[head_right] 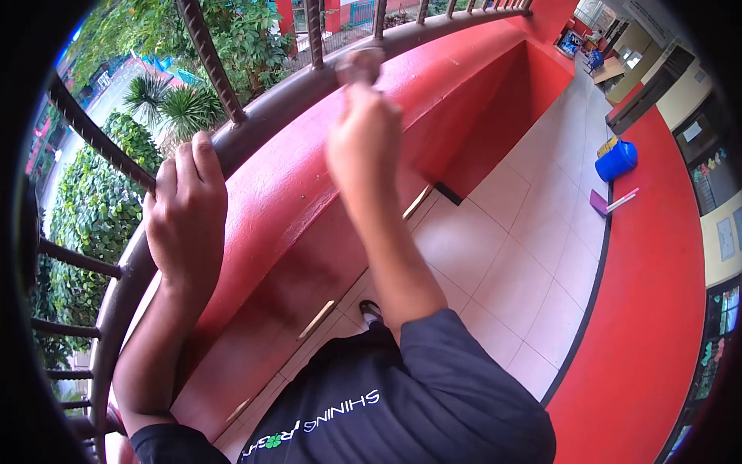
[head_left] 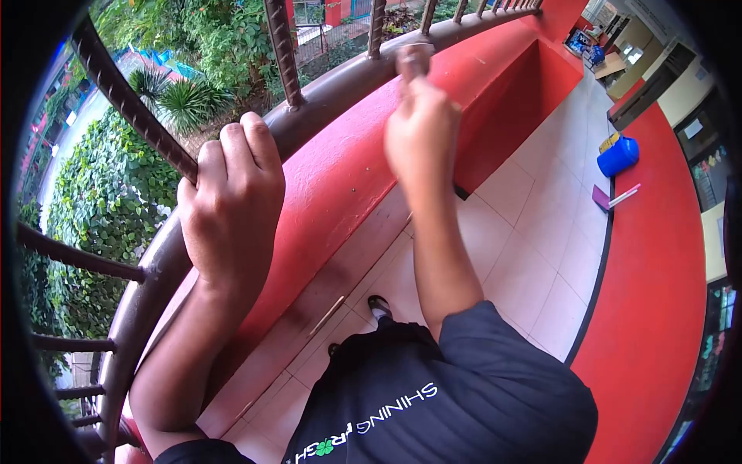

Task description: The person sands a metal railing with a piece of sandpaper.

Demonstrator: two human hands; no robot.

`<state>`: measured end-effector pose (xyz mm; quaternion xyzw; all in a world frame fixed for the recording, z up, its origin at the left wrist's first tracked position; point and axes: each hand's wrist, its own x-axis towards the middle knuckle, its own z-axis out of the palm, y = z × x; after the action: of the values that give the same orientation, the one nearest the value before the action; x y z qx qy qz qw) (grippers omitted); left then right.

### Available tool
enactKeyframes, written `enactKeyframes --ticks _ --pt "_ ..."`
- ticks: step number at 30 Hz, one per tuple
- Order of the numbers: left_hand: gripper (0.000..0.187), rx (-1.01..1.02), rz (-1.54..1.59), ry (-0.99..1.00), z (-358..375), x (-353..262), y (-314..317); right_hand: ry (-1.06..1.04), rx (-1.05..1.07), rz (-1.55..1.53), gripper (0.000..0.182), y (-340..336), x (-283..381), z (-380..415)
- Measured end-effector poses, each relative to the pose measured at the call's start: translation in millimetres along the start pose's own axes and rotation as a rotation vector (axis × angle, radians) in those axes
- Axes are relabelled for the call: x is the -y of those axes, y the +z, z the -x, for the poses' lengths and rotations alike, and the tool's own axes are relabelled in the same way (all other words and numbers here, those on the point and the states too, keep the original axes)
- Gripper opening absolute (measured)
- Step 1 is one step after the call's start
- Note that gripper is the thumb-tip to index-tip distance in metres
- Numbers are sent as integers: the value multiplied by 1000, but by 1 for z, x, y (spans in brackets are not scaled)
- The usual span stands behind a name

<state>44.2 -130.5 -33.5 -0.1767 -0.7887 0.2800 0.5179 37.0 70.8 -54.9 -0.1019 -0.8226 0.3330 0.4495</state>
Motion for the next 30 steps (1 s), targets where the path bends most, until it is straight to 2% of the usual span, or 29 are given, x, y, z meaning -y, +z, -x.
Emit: enactKeyframes --ticks 1,2,3,6,7,10,11,12,13,14,16,17,18,20,21,22,24,26,27,28,30 --pt "8 -7 0 -14 -1 0 0 -244 -38 -73 17 3 18 25" --pt "7 -11 -1 -33 -2 -1 1 -493 -73 -143 36 6 36 47" --pt "6 -8 7 -36 -1 -1 2 -487 -78 -147 36 2 37 38" --pt "6 6 -1 -5 0 1 1 280 404 -4 50 -25 33 4" --pt "6 2 4 1 2 1 0 287 399 -3 50 -23 35 15" --pt "6 11 -13 -4 -1 1 1 -325 -6 -263 40 3 54 63" --pt "6 -1 -12 -13 -1 0 1 -349 -88 -313 30 11 56 67" --pt "7 -15 -9 -14 -1 0 1 -338 -98 -309 30 12 46 59" --pt "9 -13 11 -16 0 0 0 -119 -70 -174 18 11 30 39" --pt "9 -22 21 -3 0 0 -1 98 -42 -38 14 11 16 21" --pt "12 -3 -17 3 0 0 -1 217 -104 -161 13 11 2 -5" --pt "12 -22 -13 4 -1 1 -2 125 -124 -189 14 11 15 8" --pt "12 -36 -15 4 -3 2 -2 53 -39 -199 14 6 30 31" --pt "12 -2 -32 12 -1 1 -3 -225 -298 -305 13 16 50 46" --pt "11 -16 -19 11 -1 1 -4 83 -3 -207 14 0 41 48" --pt "11 -12 -15 19 2 1 -5 211 -29 -236 17 3 24 28" --pt "11 19 -8 13 2 1 -4 244 -83 -285 22 25 -25 -14" --pt "12 -3 -5 8 0 2 -3 168 -65 -235 22 20 -3 -2" --pt "12 -10 0 12 1 2 -3 199 44 -332 21 12 6 14" --pt "12 -4 -4 7 1 2 -4 104 132 -663 18 34 -11 27" --pt "15 27 5 19 1 2 -5 665 473 -975 21 -2 -10 1"
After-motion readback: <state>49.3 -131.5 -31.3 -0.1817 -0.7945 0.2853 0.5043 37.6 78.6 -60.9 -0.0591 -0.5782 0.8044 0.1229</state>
